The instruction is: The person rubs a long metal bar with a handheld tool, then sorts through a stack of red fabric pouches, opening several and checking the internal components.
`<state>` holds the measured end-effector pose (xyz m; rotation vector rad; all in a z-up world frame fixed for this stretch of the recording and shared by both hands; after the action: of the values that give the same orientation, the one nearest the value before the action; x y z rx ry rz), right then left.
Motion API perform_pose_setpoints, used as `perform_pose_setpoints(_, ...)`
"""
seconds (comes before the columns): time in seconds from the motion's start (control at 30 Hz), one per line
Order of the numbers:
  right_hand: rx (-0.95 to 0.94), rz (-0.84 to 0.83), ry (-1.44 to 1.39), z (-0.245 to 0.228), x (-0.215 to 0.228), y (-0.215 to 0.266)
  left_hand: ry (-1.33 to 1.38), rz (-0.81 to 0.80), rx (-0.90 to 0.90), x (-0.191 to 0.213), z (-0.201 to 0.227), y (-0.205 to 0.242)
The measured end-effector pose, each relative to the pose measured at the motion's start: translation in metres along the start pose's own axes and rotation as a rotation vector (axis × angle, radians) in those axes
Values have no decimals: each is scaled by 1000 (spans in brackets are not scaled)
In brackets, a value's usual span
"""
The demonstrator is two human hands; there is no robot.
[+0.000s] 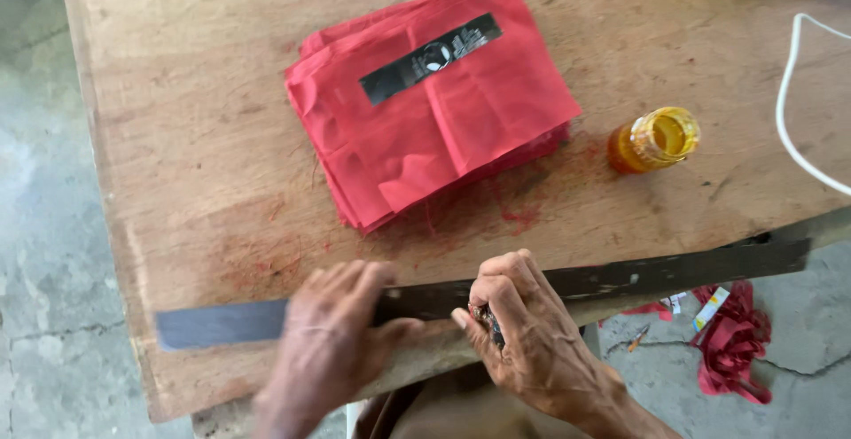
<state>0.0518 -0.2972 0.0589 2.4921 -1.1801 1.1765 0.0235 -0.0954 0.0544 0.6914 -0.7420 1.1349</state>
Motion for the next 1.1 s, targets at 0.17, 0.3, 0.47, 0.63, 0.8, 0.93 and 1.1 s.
perform_pose_setpoints(0.17, -37, -36, 223, 13, 26, 4, 77, 9, -42, -29, 36, -34)
perform_pose_setpoints(0.3, -191, -117, 274, 42, 46, 12, 122, 25, -124, -36, 59, -62)
perform_pose_setpoints(0.47, -150, -170, 313, 65, 55, 27, 64, -241, 59, -3, 38, -56)
perform_pose_setpoints(0.63, -367, -202, 301, 105, 84, 54, 18, -265, 201, 15, -1, -19)
perform_pose_setpoints(0.8, -480, -149, 328, 131, 101, 83, 71, -61, 8, -9, 15, -15)
perform_pose_setpoints(0.93, -491, 1, 388, 138, 122, 96, 43, 48, -218, -22, 42, -29)
perform_pose_setpoints(1.1, -706, 290, 369, 134, 137, 115, 154, 11, -222, -55, 65, -52)
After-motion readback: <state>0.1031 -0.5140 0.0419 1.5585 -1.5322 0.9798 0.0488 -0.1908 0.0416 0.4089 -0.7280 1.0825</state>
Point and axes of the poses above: each hand's wrist, its own y-axis away from the middle knuckle, its own x-axis out of the back of the hand, z = x × y, the point moved 4 cm from there along -y, towards the middle knuckle, and after that the axes turned 10 degrees about -z, right-handed, at the moved point
